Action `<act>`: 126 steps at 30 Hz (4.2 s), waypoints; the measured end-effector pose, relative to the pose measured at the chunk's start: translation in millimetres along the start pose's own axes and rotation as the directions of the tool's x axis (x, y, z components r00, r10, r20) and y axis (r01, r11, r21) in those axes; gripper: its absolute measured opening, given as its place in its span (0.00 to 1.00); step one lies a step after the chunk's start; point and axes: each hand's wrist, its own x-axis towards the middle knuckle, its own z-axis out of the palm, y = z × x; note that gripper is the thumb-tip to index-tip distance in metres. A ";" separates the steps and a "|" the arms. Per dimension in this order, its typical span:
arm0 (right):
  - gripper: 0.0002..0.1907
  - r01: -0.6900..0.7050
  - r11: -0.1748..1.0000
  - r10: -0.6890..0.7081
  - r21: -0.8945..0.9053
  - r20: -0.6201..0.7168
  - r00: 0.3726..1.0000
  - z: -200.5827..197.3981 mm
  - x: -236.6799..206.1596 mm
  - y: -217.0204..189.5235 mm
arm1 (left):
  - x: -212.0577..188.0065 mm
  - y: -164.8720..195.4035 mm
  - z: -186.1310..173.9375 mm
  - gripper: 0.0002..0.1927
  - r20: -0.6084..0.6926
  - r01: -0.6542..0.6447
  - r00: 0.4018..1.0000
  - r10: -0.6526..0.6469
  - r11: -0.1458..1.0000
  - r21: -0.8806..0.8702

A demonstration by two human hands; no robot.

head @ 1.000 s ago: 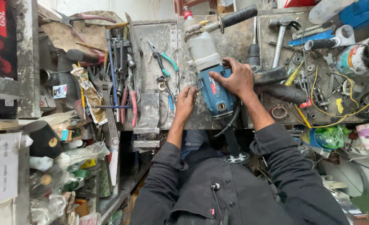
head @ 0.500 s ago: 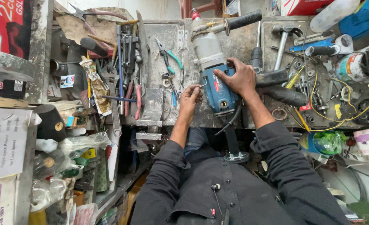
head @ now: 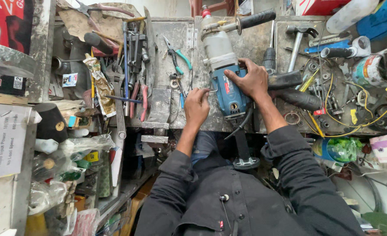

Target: The person works on a rotary hammer drill placed on a cluttered workbench. They use a screwdriver to unscrew and remove a side component, manipulate small parts and the drill's housing by hand, reposition the drill, and continue loosening and adjusting parts of the tool throughout the clip.

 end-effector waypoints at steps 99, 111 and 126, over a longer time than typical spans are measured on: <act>0.13 -0.451 0.461 0.455 0.764 0.232 0.860 5.2 -148.5 21.6 | 65.7 32.5 54.0 0.18 0.079 -0.312 0.949 0.304 0.942 0.123; 0.15 -0.523 0.147 0.526 0.840 0.381 0.760 21.4 -144.6 12.0 | 66.7 32.8 48.2 0.18 0.056 -0.313 0.950 0.309 0.943 0.109; 0.14 -0.054 0.987 -0.004 -0.149 -0.365 0.931 -18.9 -149.1 -58.2 | 62.7 30.7 50.6 0.18 0.084 -0.308 0.951 0.299 0.940 0.147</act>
